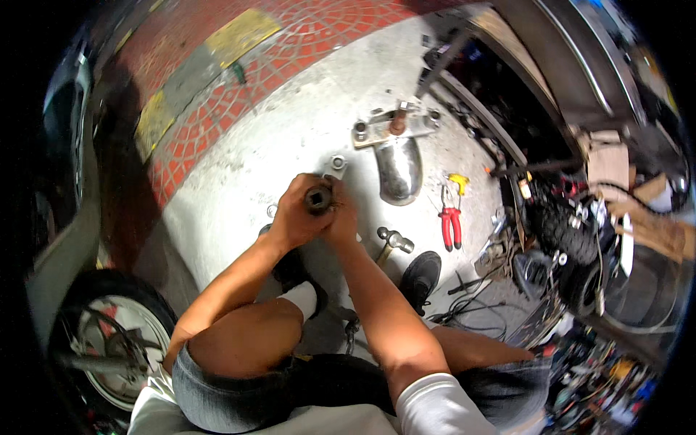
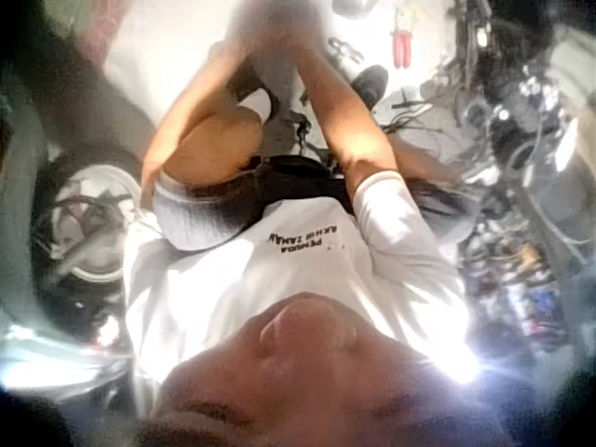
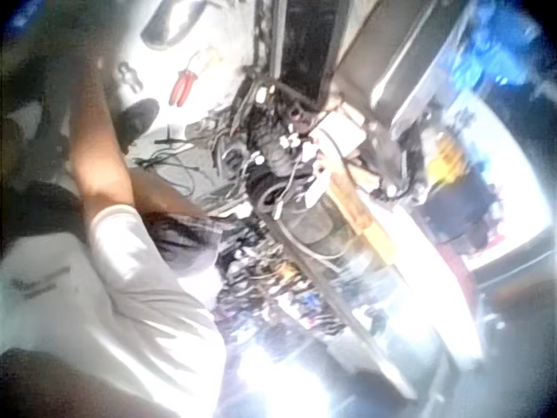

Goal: The person sits on the floor of a workshop and uses a hammer to tap a cylindrical metal part into a larger aluminum component. They then use a yellow cloth to wipe the surface of the part and walk around the cluttered shop to pick up a black motorcycle seat before returning to the work area.

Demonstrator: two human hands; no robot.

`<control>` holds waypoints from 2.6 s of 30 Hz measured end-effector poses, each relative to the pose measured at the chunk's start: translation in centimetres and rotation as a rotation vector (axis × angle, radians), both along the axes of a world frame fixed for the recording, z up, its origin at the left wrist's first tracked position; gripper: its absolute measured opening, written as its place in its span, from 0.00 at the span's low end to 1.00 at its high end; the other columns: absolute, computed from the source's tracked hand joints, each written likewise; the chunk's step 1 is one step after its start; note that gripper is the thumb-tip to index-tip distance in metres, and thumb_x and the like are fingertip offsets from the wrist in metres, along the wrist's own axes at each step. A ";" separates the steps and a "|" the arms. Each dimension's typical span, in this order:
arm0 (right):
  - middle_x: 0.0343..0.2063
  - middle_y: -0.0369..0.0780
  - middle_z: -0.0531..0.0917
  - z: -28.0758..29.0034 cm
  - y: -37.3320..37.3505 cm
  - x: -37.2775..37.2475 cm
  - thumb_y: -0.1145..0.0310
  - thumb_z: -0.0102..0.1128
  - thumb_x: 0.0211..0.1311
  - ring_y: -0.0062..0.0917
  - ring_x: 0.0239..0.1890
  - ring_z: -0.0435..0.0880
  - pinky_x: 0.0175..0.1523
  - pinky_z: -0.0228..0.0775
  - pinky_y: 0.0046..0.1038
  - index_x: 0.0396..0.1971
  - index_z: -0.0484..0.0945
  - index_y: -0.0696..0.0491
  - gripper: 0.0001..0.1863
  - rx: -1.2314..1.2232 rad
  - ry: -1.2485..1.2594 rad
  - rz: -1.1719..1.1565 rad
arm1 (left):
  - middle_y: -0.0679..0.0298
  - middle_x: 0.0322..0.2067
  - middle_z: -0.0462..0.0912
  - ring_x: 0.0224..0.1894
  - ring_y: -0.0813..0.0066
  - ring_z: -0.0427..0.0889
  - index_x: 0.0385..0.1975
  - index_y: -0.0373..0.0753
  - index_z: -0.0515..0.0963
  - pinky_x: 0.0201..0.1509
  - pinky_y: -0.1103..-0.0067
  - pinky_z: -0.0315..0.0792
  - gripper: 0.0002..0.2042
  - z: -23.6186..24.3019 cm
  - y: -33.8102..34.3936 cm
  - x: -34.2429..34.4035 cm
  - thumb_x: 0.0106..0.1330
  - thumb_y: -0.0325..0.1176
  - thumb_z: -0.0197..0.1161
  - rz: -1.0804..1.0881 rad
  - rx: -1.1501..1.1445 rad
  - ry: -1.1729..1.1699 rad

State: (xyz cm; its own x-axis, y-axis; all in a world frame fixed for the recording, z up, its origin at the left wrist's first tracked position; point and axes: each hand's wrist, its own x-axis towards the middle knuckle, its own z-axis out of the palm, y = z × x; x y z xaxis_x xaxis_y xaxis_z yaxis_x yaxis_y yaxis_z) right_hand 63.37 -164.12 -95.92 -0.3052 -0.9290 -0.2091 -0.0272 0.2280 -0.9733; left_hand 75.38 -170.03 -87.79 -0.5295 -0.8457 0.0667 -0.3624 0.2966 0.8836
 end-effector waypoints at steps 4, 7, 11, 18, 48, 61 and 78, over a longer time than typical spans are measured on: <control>0.61 0.54 0.76 1.4 2.1 -1.4 0.62 0.69 0.61 0.50 0.59 0.79 0.61 0.74 0.43 0.63 0.71 0.55 0.31 0.046 0.472 0.000 | 0.54 0.47 0.81 0.50 0.54 0.82 0.48 0.39 0.77 0.55 0.68 0.77 0.21 -1.4 -0.7 -0.8 0.54 0.26 0.73 -0.029 -0.113 -0.067; 0.58 0.53 0.79 2.2 5.8 -2.8 0.66 0.72 0.57 0.50 0.59 0.79 0.61 0.73 0.42 0.62 0.72 0.56 0.32 0.210 0.376 -0.174 | 0.59 0.45 0.82 0.47 0.66 0.82 0.50 0.40 0.76 0.53 0.74 0.76 0.20 -3.6 -0.8 -0.9 0.57 0.23 0.71 -0.045 0.063 -0.012; 0.51 0.52 0.84 1.6 11.9 -4.7 0.67 0.75 0.54 0.47 0.55 0.82 0.59 0.74 0.40 0.56 0.76 0.57 0.29 0.446 0.331 -0.387 | 0.58 0.44 0.82 0.47 0.59 0.83 0.48 0.40 0.75 0.52 0.71 0.77 0.20 -6.3 0.0 -1.2 0.55 0.21 0.71 -0.027 0.165 0.061; 0.42 0.49 0.88 -1.6 15.8 -5.1 0.56 0.78 0.52 0.45 0.48 0.87 0.56 0.76 0.40 0.47 0.79 0.55 0.27 0.811 0.397 -0.512 | 0.61 0.38 0.84 0.41 0.70 0.83 0.46 0.39 0.76 0.47 0.76 0.77 0.19 -9.0 0.4 -0.2 0.56 0.23 0.76 0.060 0.266 0.225; 0.17 0.34 0.75 28.1 6.8 -2.0 0.62 0.53 0.79 0.19 0.19 0.72 0.26 0.65 0.27 0.45 0.75 0.58 0.13 0.355 0.292 0.164 | 0.57 0.39 0.87 0.42 0.48 0.86 0.46 0.47 0.78 0.47 0.57 0.78 0.23 -10.0 0.7 1.1 0.51 0.42 0.77 0.216 0.058 -0.018; 0.21 0.33 0.74 32.5 4.9 0.7 0.57 0.55 0.76 0.18 0.19 0.71 0.26 0.62 0.26 0.45 0.74 0.60 0.18 0.089 0.649 0.252 | 0.55 0.36 0.87 0.41 0.48 0.86 0.45 0.44 0.79 0.47 0.59 0.79 0.20 -8.4 0.4 1.8 0.53 0.42 0.74 0.240 0.048 -0.136; 0.16 0.36 0.71 31.8 4.5 0.0 0.56 0.57 0.76 0.16 0.19 0.71 0.22 0.57 0.28 0.35 0.72 0.59 0.19 0.091 0.715 0.279 | 0.57 0.46 0.80 0.50 0.52 0.81 0.47 0.46 0.83 0.56 0.61 0.74 0.23 -8.8 1.1 2.7 0.49 0.42 0.77 0.293 -0.011 -0.209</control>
